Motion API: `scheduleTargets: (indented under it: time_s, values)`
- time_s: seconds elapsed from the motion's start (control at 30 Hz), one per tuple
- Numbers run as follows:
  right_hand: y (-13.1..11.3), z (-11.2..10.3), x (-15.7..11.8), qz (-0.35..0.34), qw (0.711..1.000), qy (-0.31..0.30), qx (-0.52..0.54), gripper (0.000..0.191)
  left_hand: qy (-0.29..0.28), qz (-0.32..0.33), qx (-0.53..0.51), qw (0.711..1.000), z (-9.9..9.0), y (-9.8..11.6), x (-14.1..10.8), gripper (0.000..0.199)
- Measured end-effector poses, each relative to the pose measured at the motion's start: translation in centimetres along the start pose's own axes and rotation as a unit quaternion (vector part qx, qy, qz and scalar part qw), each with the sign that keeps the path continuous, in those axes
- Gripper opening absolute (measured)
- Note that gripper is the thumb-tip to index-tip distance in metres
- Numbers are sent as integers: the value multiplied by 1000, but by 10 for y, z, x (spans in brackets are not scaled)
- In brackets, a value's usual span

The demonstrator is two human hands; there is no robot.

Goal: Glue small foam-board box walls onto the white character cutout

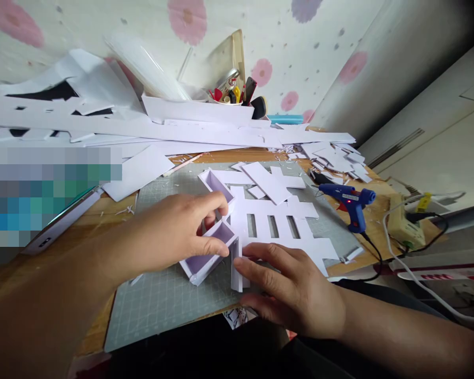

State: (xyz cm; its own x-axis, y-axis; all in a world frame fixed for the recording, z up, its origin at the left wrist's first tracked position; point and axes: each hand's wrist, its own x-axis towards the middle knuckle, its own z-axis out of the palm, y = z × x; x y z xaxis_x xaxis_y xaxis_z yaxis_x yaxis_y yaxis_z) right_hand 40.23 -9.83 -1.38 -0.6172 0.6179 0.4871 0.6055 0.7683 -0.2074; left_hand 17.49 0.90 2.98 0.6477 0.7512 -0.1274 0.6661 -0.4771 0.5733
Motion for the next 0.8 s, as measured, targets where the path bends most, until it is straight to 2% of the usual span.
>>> scheduleTargets:
  time_s: [0.13,0.57,0.8]
  values:
    - [-3,1,-1,5,1000,12,-14,34,-9,-37,-9,999,4,4,1,35]
    - [-11,6,1,12,997,55,-58,29,-18,-72,-22,997,6,9,1,34]
    - [-10,6,3,5,996,65,-61,26,-21,-67,-26,997,6,9,1,34]
